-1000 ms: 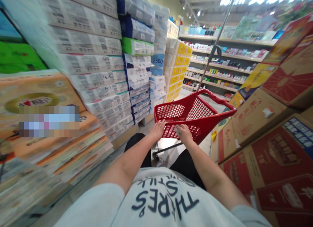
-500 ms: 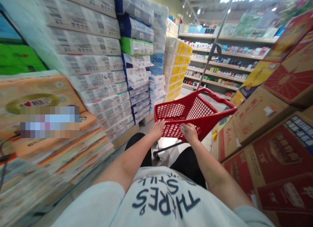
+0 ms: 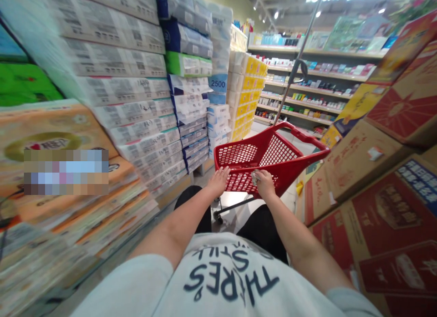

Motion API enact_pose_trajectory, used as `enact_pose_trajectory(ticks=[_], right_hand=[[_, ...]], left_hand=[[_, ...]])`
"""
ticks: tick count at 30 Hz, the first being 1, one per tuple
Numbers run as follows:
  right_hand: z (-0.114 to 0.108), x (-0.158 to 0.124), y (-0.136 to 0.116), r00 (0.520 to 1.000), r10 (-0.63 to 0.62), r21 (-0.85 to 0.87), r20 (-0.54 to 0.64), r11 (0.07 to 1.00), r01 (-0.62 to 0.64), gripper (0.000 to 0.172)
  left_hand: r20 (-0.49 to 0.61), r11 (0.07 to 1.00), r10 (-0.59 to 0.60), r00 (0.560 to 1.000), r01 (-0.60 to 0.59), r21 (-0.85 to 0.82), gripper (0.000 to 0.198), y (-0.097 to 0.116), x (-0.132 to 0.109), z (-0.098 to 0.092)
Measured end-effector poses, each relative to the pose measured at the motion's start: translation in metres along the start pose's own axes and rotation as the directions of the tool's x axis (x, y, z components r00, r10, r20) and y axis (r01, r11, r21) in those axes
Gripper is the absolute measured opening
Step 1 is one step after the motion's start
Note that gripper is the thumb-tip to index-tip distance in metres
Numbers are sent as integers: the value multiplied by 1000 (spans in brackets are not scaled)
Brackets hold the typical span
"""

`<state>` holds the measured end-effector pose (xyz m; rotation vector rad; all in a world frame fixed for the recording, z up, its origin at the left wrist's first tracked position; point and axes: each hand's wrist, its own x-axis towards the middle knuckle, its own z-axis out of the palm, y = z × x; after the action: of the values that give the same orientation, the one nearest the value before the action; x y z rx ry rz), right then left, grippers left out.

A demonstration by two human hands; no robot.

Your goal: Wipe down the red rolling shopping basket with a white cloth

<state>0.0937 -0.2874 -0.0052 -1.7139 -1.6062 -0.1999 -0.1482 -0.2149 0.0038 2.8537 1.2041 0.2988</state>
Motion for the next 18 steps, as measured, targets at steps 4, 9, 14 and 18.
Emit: enact_pose_trajectory(ticks=[4,9,14,18], right_hand=[[6,2,-8,998,-43,38,42,998,41,35],[9,3,-18,992,-98,65,81,994,93,35],[14,4,-30,984,-133,66,116,990,126,33],[21,7,-40,972,-179,68,150,983,171,31]], left_hand=[[-9,1000,8,1000,-8,4,67,-1,0,2],[0,1000,13,1000,-13,-3,70,0,-1,0],[-13,1000,8,1000,-8,-6,70,2,-2,-1],[-35,1000,4,999,-4,-4,70,1,-2,1]])
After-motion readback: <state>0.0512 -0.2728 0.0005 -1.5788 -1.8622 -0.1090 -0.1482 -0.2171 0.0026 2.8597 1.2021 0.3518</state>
